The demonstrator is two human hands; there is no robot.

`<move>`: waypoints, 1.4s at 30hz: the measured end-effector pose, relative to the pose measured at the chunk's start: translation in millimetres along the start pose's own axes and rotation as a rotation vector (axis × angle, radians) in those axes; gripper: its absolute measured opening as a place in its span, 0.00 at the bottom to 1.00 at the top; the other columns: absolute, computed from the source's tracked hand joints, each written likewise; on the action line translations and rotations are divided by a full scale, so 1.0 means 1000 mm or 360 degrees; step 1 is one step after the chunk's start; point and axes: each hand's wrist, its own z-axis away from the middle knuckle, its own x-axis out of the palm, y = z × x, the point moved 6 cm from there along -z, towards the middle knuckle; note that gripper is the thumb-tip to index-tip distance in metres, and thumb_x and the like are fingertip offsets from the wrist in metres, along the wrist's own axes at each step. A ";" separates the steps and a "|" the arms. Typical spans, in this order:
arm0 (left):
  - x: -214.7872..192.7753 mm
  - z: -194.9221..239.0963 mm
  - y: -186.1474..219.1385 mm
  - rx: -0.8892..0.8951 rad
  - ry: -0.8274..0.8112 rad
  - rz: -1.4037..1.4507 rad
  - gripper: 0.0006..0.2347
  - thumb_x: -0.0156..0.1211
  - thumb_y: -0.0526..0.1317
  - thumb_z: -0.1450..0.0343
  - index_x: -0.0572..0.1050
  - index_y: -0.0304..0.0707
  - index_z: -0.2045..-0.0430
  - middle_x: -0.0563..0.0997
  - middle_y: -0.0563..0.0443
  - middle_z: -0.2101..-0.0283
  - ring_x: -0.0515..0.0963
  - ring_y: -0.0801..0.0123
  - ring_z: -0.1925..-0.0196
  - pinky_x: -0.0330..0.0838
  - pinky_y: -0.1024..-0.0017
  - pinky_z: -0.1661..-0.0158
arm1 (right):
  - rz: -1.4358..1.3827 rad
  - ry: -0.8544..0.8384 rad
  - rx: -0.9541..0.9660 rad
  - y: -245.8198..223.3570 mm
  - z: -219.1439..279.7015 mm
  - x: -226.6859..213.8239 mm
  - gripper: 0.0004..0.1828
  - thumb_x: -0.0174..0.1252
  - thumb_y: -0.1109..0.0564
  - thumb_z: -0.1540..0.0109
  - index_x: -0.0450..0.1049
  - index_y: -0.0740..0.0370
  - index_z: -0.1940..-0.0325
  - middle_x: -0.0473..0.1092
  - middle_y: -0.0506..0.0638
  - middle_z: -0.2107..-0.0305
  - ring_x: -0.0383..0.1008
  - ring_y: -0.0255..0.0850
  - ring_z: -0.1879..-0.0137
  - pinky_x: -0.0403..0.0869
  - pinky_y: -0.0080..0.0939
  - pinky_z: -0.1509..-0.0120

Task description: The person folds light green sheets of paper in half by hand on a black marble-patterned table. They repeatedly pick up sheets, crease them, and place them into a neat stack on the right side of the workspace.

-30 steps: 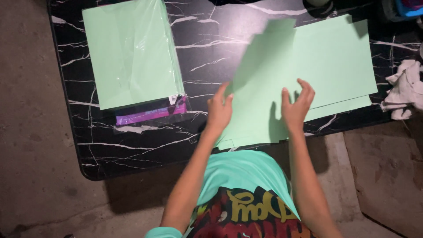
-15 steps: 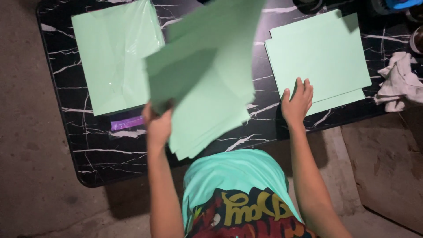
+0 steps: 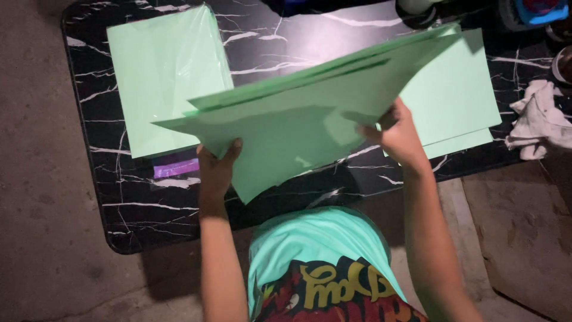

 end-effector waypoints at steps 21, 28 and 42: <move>0.033 -0.009 0.038 -0.0226 -0.0023 -0.0187 0.32 0.79 0.47 0.39 0.66 0.33 0.48 0.81 0.47 0.54 0.81 0.62 0.52 0.77 0.65 0.51 | 0.0329 0.0027 -0.0059 -0.013 0.005 0.008 0.14 0.67 0.57 0.35 0.74 0.61 0.48 0.76 0.49 0.59 0.77 0.37 0.52 0.76 0.38 0.47; 0.054 -0.010 0.076 -0.0277 -0.0170 0.0035 0.19 0.73 0.47 0.34 0.82 0.28 0.58 0.84 0.39 0.64 0.79 0.58 0.65 0.73 0.61 0.63 | 0.0305 0.0279 -0.0150 -0.044 0.000 0.008 0.11 0.64 0.56 0.30 0.75 0.65 0.49 0.75 0.46 0.59 0.73 0.34 0.54 0.72 0.38 0.48; 0.059 -0.048 0.066 0.0099 -0.0034 0.0103 0.20 0.74 0.47 0.35 0.79 0.32 0.56 0.86 0.43 0.56 0.85 0.63 0.56 0.80 0.65 0.51 | 0.0320 0.0292 -0.0103 -0.016 -0.011 0.014 0.13 0.64 0.53 0.30 0.75 0.65 0.50 0.75 0.46 0.60 0.73 0.35 0.54 0.72 0.37 0.48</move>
